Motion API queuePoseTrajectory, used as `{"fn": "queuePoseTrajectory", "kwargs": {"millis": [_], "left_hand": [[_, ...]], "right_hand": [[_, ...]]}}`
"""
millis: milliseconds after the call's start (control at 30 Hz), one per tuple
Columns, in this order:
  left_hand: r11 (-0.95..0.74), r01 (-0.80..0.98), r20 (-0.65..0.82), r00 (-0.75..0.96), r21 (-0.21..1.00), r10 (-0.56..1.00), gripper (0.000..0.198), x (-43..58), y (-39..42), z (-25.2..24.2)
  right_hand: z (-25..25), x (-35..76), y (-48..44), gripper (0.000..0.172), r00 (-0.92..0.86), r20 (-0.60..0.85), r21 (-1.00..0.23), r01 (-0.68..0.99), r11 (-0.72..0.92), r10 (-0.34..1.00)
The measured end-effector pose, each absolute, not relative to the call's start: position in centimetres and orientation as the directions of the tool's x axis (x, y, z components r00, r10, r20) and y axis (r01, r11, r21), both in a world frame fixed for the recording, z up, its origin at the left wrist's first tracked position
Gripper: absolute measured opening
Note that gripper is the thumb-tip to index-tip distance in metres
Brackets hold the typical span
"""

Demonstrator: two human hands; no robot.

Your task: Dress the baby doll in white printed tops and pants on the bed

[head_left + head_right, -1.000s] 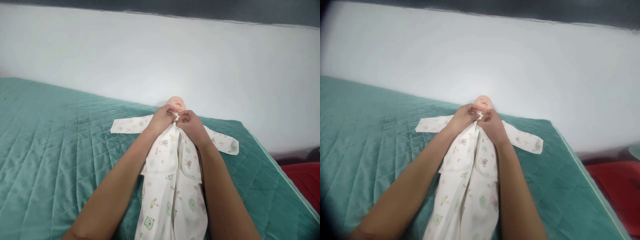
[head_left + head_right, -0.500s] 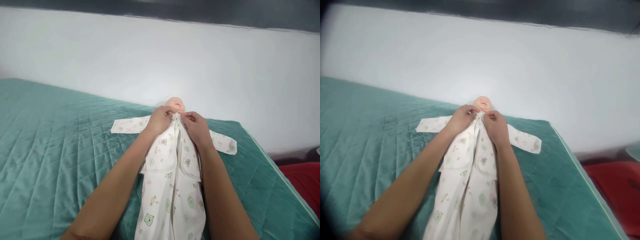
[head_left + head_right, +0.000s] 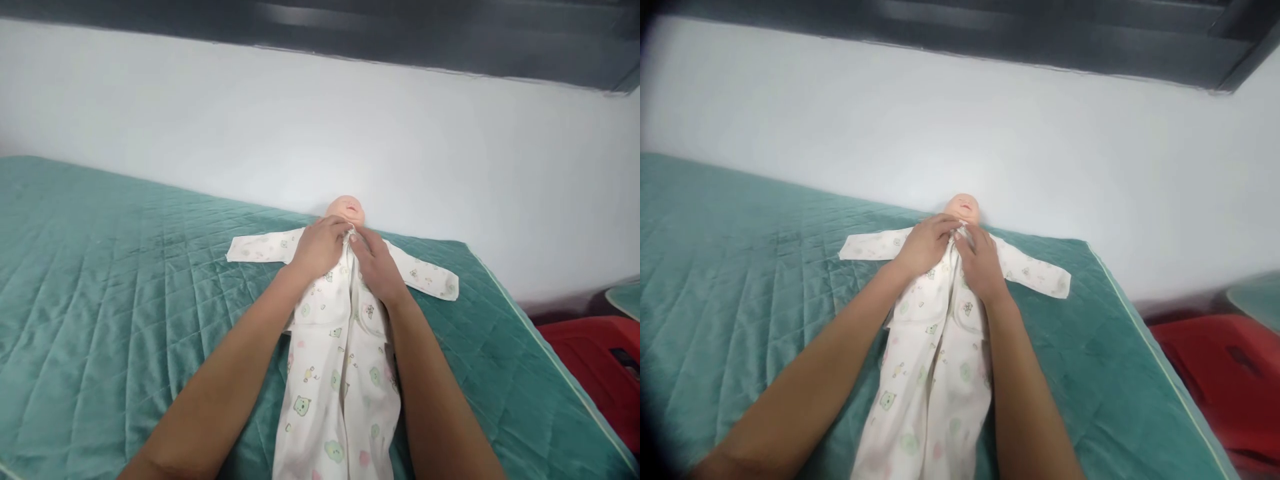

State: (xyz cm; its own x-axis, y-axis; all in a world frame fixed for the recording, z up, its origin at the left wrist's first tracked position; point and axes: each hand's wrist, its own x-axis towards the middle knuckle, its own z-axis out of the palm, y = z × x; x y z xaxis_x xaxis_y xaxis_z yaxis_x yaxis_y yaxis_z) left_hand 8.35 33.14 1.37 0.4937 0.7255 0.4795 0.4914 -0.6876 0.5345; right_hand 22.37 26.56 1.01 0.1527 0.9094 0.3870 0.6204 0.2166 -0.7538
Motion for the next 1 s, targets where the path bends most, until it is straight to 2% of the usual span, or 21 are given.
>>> {"fn": "queuePoseTrajectory", "kwargs": {"millis": [267, 500, 567, 667, 733, 900, 1000], "left_hand": [[-0.667, 0.503, 0.471, 0.473, 0.549, 0.745, 0.040, 8.4, 33.4, 1.1], [-0.663, 0.460, 0.467, 0.475, 0.591, 0.746, 0.041, 8.3, 33.5, 1.2], [-0.671, 0.446, 0.498, 0.452, 0.592, 0.740, 0.039, 8.2, 33.0, 1.3], [-0.669, 0.426, 0.568, 0.354, 0.609, 0.743, 0.031, 8.0, 31.9, 1.5], [-0.653, 0.401, 0.571, 0.318, 0.642, 0.757, 0.024, 7.7, 31.1, 1.6], [-0.594, 0.339, 0.453, 0.410, 0.730, 0.791, 0.017, 6.9, 30.3, 2.4], [-0.539, 0.300, 0.370, 0.471, 0.787, 0.801, 0.009, 6.4, 30.5, 2.9]], "right_hand": [[1.7, 21.9, 26.3, 0.034, 0.167, 0.372, -0.765, 0.613, 0.199, 0.913], [2.5, 22.6, 26.0, 0.036, -0.101, 0.372, -0.701, 0.621, 0.351, 0.923], [2.3, 22.6, 25.7, 0.036, -0.044, 0.397, -0.711, 0.617, 0.337, 0.917], [2.2, 22.1, 25.1, 0.036, 0.201, 0.453, -0.730, 0.643, 0.232, 0.869], [2.3, 21.5, 24.6, 0.033, 0.290, 0.462, -0.713, 0.683, 0.156, 0.838], [3.1, 20.3, 23.8, 0.025, 0.312, 0.355, -0.632, 0.775, -0.019, 0.881], [3.4, 20.7, 23.8, 0.022, 0.326, 0.295, -0.665, 0.745, -0.052, 0.898]]}}
